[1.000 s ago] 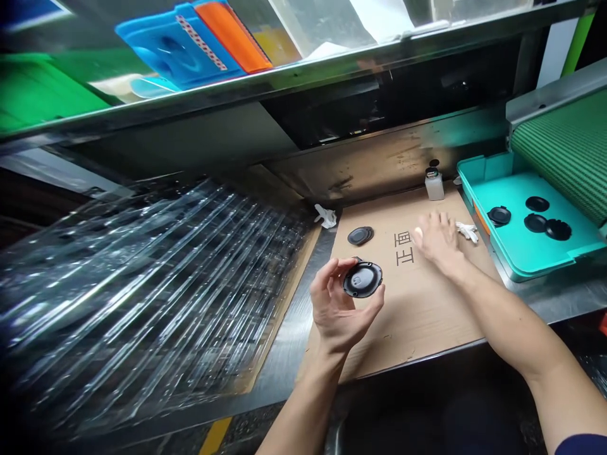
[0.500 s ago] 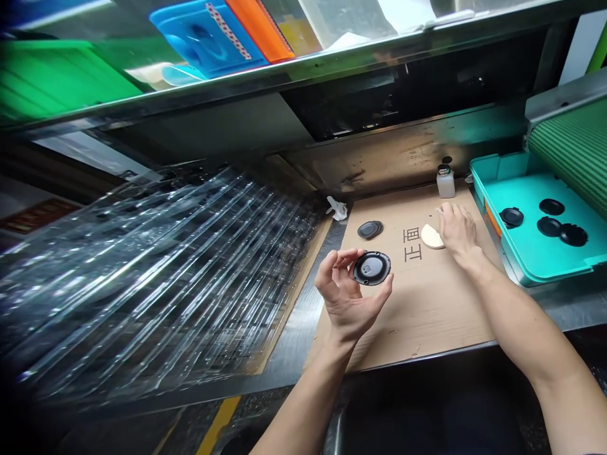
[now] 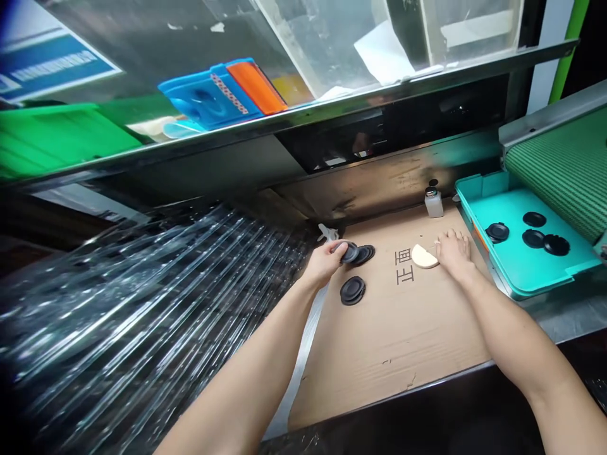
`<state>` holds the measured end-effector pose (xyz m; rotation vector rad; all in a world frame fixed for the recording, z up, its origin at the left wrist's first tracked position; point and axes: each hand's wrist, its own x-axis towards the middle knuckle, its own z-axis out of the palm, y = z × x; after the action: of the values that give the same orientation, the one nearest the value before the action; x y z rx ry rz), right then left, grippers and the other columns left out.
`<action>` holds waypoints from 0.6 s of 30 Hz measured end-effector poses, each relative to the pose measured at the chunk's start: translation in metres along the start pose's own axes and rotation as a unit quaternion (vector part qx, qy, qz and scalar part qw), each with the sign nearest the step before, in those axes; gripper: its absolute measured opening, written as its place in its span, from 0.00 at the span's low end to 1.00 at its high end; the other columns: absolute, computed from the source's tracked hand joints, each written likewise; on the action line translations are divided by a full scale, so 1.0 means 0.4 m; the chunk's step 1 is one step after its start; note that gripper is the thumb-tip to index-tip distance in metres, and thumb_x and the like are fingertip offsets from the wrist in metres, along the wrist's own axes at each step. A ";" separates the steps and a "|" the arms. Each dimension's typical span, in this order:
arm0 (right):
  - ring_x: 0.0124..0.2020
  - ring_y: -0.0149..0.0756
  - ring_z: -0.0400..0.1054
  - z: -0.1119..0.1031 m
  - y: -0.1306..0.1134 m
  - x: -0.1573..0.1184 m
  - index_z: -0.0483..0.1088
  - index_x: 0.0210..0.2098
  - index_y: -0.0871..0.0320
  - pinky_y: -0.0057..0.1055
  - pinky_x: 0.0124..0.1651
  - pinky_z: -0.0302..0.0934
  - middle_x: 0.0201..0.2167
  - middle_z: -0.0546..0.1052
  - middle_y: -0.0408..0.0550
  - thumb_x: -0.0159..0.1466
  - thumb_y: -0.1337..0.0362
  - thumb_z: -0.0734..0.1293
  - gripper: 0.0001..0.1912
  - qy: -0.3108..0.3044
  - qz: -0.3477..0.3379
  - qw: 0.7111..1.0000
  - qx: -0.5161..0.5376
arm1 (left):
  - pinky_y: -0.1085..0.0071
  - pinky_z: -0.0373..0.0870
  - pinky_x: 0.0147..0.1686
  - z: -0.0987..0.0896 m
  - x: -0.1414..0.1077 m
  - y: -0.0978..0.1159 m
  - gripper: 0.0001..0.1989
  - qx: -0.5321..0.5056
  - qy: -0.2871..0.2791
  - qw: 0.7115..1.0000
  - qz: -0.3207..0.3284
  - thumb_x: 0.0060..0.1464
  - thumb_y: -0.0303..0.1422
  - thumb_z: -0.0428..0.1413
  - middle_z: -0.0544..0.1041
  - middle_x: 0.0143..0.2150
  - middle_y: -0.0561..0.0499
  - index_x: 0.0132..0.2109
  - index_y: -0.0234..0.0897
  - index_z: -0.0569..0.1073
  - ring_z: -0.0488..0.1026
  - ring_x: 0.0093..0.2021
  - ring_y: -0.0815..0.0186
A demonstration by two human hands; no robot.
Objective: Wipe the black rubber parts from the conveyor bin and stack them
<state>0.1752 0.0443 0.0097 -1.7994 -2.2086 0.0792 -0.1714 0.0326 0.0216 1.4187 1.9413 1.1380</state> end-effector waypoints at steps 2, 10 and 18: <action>0.55 0.48 0.64 0.001 0.001 -0.001 0.73 0.51 0.58 0.41 0.57 0.56 0.52 0.74 0.58 0.73 0.61 0.58 0.16 0.000 0.000 1.000 0.001 | 0.62 0.71 0.46 0.009 0.029 -0.012 0.23 0.034 -0.027 0.999 0.004 0.52 0.48 0.60 0.83 0.39 0.40 0.42 0.29 0.80 0.76 0.42 0.54; 0.56 0.51 0.62 0.006 -0.002 0.000 0.73 0.52 0.58 0.45 0.58 0.56 0.53 0.73 0.60 0.73 0.58 0.58 0.17 0.009 0.005 1.000 0.012 | 0.53 0.63 0.62 0.026 0.043 0.021 0.30 0.136 -0.071 0.987 0.039 0.46 0.50 0.64 0.79 0.55 0.30 0.48 0.29 0.78 0.70 0.62 0.43; 0.55 0.47 0.65 -0.190 -0.107 -0.112 0.72 0.51 0.57 0.48 0.58 0.61 0.56 0.72 0.56 0.73 0.64 0.57 0.15 0.132 -0.157 0.976 0.066 | 0.48 0.71 0.55 0.039 0.083 0.074 0.34 0.250 -0.213 0.940 0.091 0.18 0.58 0.70 0.83 0.37 0.49 0.34 0.44 0.77 0.78 0.46 0.45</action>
<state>0.1621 -0.0189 0.0836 -1.2906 -2.2051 -0.0740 -0.1551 0.0725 0.0408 1.9481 1.8702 0.3474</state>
